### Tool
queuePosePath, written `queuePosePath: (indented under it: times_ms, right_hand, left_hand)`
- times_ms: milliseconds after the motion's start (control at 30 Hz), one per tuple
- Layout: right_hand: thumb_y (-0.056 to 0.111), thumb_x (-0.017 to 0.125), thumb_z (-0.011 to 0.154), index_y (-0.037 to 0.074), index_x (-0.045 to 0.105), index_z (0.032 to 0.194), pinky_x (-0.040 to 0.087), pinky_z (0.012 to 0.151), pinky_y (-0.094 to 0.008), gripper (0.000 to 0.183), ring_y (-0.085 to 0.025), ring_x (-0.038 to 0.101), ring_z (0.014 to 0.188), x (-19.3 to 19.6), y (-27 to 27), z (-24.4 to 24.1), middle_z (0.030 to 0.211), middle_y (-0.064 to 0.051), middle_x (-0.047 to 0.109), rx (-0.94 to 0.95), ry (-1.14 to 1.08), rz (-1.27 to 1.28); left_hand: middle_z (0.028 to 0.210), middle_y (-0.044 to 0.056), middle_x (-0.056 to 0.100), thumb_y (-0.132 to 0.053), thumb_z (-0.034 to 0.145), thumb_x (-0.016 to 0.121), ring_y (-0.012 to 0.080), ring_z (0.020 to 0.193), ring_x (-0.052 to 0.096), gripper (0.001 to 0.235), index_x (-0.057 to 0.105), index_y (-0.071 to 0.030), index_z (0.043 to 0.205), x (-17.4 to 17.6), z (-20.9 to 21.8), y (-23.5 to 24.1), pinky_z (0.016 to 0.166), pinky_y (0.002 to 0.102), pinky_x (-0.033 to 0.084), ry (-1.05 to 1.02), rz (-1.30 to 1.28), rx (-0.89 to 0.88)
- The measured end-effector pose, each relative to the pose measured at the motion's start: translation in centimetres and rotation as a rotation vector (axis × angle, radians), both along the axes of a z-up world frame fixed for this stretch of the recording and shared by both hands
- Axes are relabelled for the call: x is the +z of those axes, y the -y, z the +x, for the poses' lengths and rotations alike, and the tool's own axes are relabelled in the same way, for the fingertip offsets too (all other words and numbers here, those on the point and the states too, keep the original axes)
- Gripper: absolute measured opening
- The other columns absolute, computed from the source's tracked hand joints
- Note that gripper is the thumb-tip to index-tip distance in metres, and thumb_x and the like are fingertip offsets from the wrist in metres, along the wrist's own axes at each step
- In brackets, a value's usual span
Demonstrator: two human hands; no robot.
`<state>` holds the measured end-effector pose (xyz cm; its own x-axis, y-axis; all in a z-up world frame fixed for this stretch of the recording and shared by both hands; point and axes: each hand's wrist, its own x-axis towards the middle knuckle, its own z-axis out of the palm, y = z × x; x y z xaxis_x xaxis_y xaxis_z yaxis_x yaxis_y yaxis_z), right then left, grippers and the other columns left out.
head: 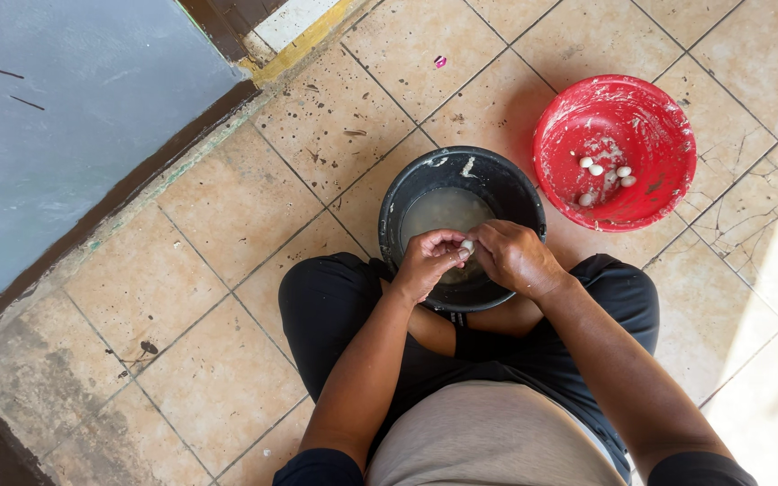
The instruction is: The person sits on the floor and peels hard-boiled eggs by hand. They dip the eggs in a black bucket of water, remove the shells, and place the peeled eggs into a red bowl.
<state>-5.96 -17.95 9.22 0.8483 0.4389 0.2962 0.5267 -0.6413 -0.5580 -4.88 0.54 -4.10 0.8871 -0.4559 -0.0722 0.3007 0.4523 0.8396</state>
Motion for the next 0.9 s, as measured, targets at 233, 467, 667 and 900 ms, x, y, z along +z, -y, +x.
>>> queuePosePath:
  times_ms: [233, 467, 667, 900]
  right_hand:
    - [-0.001, 0.066, 0.095, -0.001, 0.063, 0.103, 0.055, 0.071, -0.032, 0.009, -0.015, 0.065, 0.082, -3.4, 1.0, 0.8, 0.091, -0.007, 0.067, -0.192, -0.561, 0.444]
    - [0.001, 0.066, 0.095, 0.0, 0.063, 0.102, 0.053, 0.069, -0.027, 0.007, -0.011, 0.064, 0.078, -3.2, 1.2, 0.7, 0.087, -0.006, 0.068, -0.238, -0.55, 0.377]
    - [0.002, 0.067, 0.091, 0.002, 0.063, 0.1, 0.056, 0.068, -0.03, 0.01, -0.015, 0.071, 0.076, -2.0, 0.6, 0.5, 0.086, -0.009, 0.07, -0.124, -0.372, 0.239]
    - [0.001, 0.063, 0.09, 0.001, 0.066, 0.099, 0.055, 0.071, -0.036, 0.009, -0.026, 0.071, 0.077, -3.7, -0.2, 0.9, 0.087, -0.016, 0.071, -0.482, -0.238, 0.165]
  left_hand:
    - [0.107, 0.011, 0.071, -0.002, 0.098, 0.069, 0.0167, 0.095, 0.069, 0.025, 0.066, 0.005, 0.122, 0.6, -0.1, -0.2, 0.087, 0.031, 0.06, -0.103, -0.091, -0.046]
    - [0.114, 0.012, 0.072, -0.009, 0.098, 0.064, 0.018, 0.099, 0.072, 0.035, 0.061, 0.003, 0.131, 1.9, 0.2, -0.1, 0.09, 0.03, 0.062, -0.118, -0.007, -0.081]
    - [0.109, 0.015, 0.071, -0.007, 0.102, 0.065, 0.0185, 0.092, 0.07, 0.03, 0.064, 0.008, 0.128, 1.3, 0.0, 0.1, 0.081, 0.031, 0.061, -0.12, 0.074, -0.064]
    - [0.114, 0.017, 0.071, -0.003, 0.101, 0.062, 0.0224, 0.097, 0.071, 0.026, 0.065, 0.004, 0.126, 1.2, 0.1, 0.1, 0.089, 0.035, 0.061, -0.28, -0.283, 0.016]
